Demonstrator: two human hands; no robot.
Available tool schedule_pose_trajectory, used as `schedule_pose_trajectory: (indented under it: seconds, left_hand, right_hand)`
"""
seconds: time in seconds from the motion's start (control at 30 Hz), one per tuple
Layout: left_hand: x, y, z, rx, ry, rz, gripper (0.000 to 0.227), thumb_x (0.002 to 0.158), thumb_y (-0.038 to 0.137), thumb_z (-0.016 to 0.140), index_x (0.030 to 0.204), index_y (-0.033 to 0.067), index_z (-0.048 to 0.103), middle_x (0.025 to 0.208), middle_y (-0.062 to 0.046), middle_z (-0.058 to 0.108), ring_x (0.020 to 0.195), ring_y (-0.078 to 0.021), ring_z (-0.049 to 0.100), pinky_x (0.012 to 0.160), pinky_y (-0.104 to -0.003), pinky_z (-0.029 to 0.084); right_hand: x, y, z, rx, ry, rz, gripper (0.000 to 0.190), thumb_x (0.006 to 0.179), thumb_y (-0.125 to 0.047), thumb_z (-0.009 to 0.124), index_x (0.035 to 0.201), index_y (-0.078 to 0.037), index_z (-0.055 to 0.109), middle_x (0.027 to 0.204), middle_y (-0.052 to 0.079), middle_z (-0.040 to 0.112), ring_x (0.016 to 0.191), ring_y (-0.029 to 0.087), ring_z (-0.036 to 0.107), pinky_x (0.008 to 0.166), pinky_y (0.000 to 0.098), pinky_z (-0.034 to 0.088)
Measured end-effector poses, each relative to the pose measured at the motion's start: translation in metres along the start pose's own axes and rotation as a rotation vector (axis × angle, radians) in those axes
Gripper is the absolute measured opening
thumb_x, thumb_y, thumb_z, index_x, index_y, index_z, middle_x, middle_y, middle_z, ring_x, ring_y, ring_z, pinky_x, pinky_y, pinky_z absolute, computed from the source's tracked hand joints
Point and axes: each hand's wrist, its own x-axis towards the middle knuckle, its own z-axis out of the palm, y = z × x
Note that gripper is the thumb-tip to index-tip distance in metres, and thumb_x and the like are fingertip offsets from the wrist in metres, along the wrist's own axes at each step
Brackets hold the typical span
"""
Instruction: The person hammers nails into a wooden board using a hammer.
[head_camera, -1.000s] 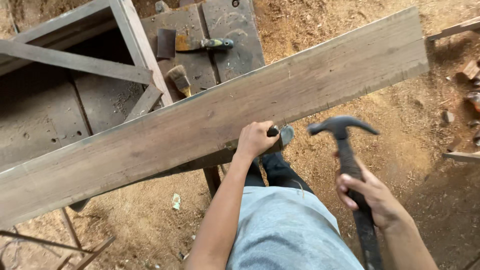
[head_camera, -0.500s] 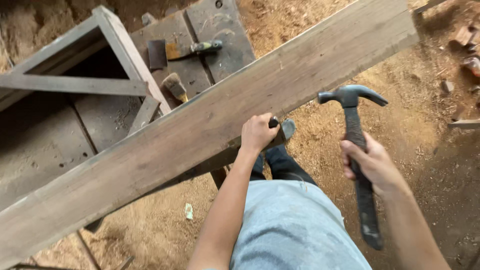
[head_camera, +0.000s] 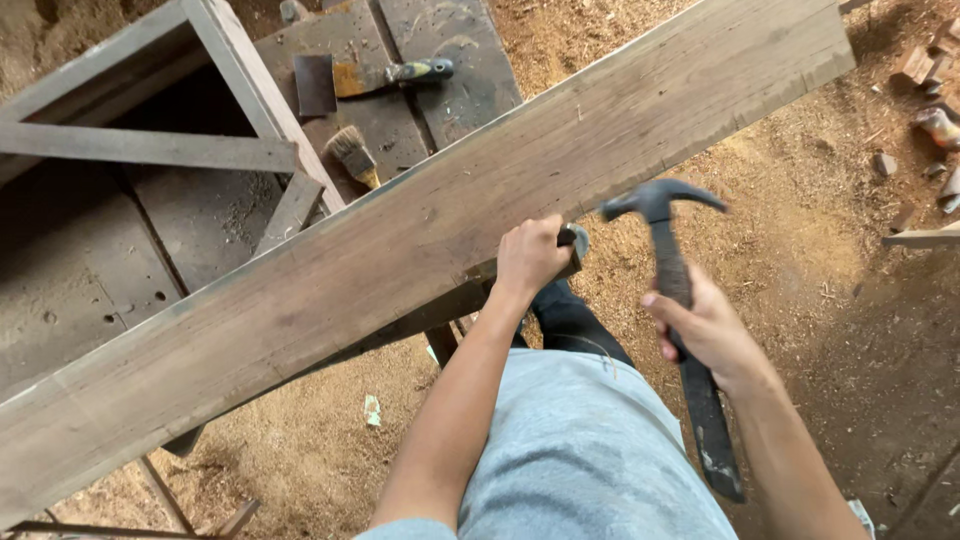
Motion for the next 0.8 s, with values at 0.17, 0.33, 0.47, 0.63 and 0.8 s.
schedule_pose_trajectory:
  seconds: [0.17,0.33,0.47,0.63,0.8]
  left_hand:
    - [0.004,-0.001,0.001,0.001,-0.034,0.0,0.025,0.078,0.028,0.078,0.08,0.0071,0.064,0.071,-0.02,0.07,0.072,-0.04,0.071,0.063,-0.052,0.056]
    - [-0.004,-0.002,0.003,0.005,-0.032,0.008,0.027,0.079,0.027,0.079,0.082,0.0063,0.062,0.071,-0.019,0.07,0.071,-0.0391,0.072,0.063,-0.051,0.056]
    - [0.0,-0.001,0.005,0.031,-0.009,0.013,0.025,0.083,0.025,0.078,0.082,0.0062,0.061,0.072,-0.018,0.072,0.071,-0.0369,0.073,0.062,-0.049,0.057]
    - [-0.004,-0.003,0.013,0.023,0.065,0.043,0.02,0.085,0.019,0.075,0.085,0.0063,0.06,0.075,-0.015,0.074,0.071,-0.0326,0.075,0.06,-0.045,0.058]
    - [-0.005,-0.001,0.018,0.056,0.116,0.043,0.022,0.083,0.02,0.077,0.085,0.0061,0.06,0.077,-0.016,0.074,0.074,-0.0324,0.075,0.061,-0.044,0.058]
  right_hand:
    - [-0.005,0.001,0.003,-0.016,-0.006,-0.055,0.025,0.089,-0.01,0.067,0.108,-0.006,0.052,0.066,0.004,0.051,0.044,0.012,0.049,0.039,0.0264,0.043]
    - [-0.002,0.003,0.004,0.009,0.054,-0.102,0.025,0.091,-0.01,0.066,0.108,-0.006,0.047,0.069,0.002,0.05,0.046,0.012,0.049,0.039,0.0267,0.042]
    - [0.002,0.007,0.019,-0.088,-0.02,-0.068,0.025,0.091,-0.01,0.067,0.105,-0.005,0.047,0.067,0.005,0.051,0.045,0.015,0.05,0.039,0.0286,0.044]
    - [-0.01,-0.001,0.011,-0.061,0.049,-0.055,0.022,0.092,-0.009,0.065,0.107,-0.006,0.049,0.067,0.005,0.053,0.047,0.014,0.052,0.041,0.0278,0.046]
    - [-0.012,-0.004,0.015,-0.037,0.071,-0.013,0.027,0.089,-0.008,0.065,0.112,-0.011,0.052,0.065,0.006,0.054,0.046,0.015,0.051,0.041,0.028,0.043]
